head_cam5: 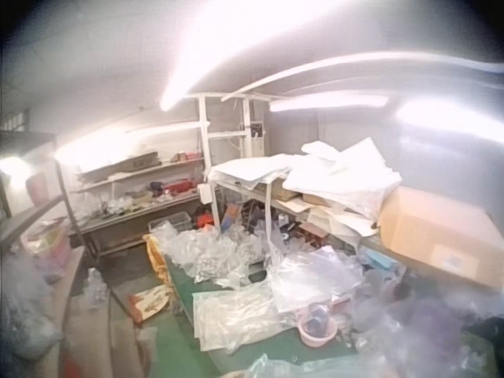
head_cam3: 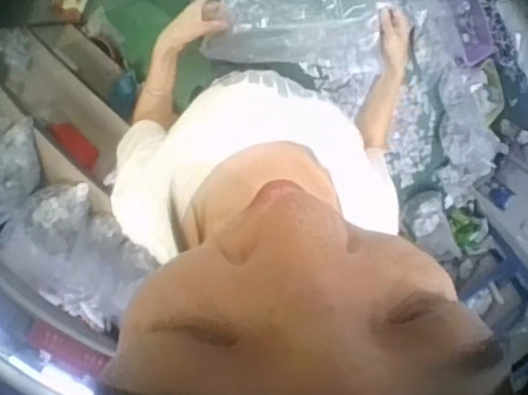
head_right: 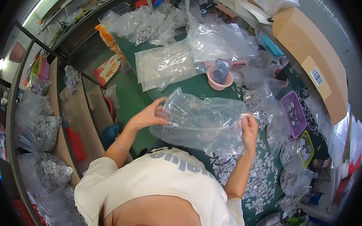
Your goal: The person picks up silver butterfly-shaped items from a pile on a green table and places them into plastic bags that they retrieve from a shelf, handling the items by hand before returning the bags to the shelf.
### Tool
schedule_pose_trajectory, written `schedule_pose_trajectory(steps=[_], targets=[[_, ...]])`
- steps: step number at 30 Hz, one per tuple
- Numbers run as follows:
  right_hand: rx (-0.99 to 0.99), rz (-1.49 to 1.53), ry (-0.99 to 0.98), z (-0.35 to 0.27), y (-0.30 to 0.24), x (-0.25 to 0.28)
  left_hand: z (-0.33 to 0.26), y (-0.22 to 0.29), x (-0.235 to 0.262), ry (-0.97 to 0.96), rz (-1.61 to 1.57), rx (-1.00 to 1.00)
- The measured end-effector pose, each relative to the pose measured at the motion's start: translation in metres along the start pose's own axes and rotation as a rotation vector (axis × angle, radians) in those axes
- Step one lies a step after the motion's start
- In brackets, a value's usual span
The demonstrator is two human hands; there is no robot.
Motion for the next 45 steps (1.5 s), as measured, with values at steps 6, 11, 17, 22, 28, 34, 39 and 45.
schedule_pose_trajectory(steps=[6,11,17,22,28,34,39,45], targets=[[0.105,-0.339,0.016,0.072,-0.006,-0.044,-0.005,-0.020,0.072,0.728,0.257,-0.066],[0.143,-0.650,0.181,0.115,0.002,-0.079,-0.010,-0.040,0.157,0.805,-0.351,-0.219],[0.155,-0.593,-0.068,0.159,0.008,-0.131,-0.005,-0.042,0.224,0.902,0.365,-0.089],[0.235,-0.723,-0.030,0.192,-0.009,-0.172,-0.018,-0.061,0.284,0.959,0.217,-0.094],[0.091,-1.100,0.206,0.260,0.039,-0.148,0.022,-0.099,0.298,0.779,-0.733,-0.348],[-0.070,-1.033,0.326,0.330,0.097,-0.072,0.100,-0.120,0.299,0.764,-0.457,-0.283],[-0.315,-0.795,0.164,0.366,0.154,-0.060,0.150,-0.182,0.274,0.921,-0.135,0.044],[-0.213,-0.798,-0.054,0.376,0.167,-0.051,0.170,-0.186,0.268,0.833,-0.404,0.079]])
Point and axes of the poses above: each hand's wrist, its own z-axis towards the middle knuckle, its own x-axis out of the back of the hand, y = z × x, the point moved 4 cm from there along z, towards the middle knuckle, and after that the axes turned 13 degrees about -y, right-handed, at the moved point
